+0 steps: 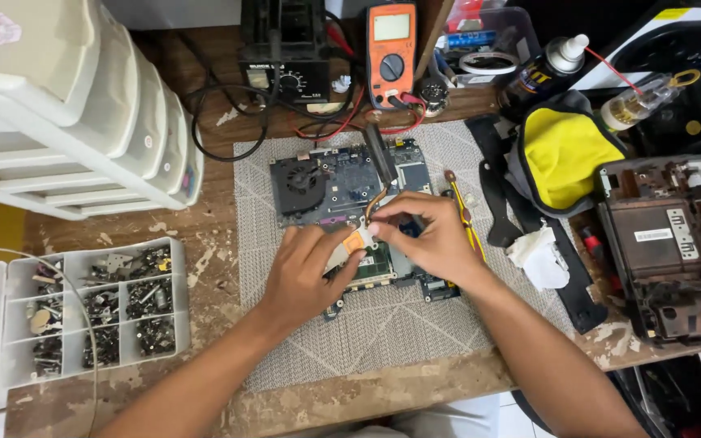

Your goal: Connecting and disconnecting various ribbon cables and wires on a laptop motherboard during a repair or assembly process.

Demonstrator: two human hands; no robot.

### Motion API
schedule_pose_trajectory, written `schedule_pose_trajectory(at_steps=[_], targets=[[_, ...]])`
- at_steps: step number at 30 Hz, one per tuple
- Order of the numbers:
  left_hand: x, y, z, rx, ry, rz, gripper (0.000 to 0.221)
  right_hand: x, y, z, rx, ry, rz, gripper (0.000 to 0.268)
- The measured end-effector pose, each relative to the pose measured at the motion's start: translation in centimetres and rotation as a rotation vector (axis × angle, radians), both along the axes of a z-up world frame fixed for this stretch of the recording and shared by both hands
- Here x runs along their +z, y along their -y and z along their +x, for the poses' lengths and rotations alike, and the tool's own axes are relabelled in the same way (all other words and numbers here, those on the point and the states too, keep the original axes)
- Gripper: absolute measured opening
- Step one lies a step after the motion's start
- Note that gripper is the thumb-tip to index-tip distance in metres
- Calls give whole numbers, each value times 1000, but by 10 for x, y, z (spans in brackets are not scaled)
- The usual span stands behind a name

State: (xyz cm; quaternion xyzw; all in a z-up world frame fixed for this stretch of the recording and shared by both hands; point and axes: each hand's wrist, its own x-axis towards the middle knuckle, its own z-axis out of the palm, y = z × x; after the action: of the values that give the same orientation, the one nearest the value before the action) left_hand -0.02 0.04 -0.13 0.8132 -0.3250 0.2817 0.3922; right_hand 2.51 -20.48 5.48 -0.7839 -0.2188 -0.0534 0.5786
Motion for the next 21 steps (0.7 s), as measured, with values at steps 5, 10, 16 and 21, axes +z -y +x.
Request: schedule_pose_trajectory(at_steps=[5, 10, 16, 21], targets=[[2, -2, -1, -1, 5, 24, 31, -10, -4, 0, -32, 16, 12, 8], [4, -1, -2, -5, 3, 26, 30, -12, -9, -5, -64, 75, 21, 9], [-1, 1, -1, -1, 0, 47, 30, -28, -9, -6, -104, 231, -57, 10], [-4, 2, -1, -18, -21, 24, 29, -28, -15, -8, -146, 307, -123, 8]])
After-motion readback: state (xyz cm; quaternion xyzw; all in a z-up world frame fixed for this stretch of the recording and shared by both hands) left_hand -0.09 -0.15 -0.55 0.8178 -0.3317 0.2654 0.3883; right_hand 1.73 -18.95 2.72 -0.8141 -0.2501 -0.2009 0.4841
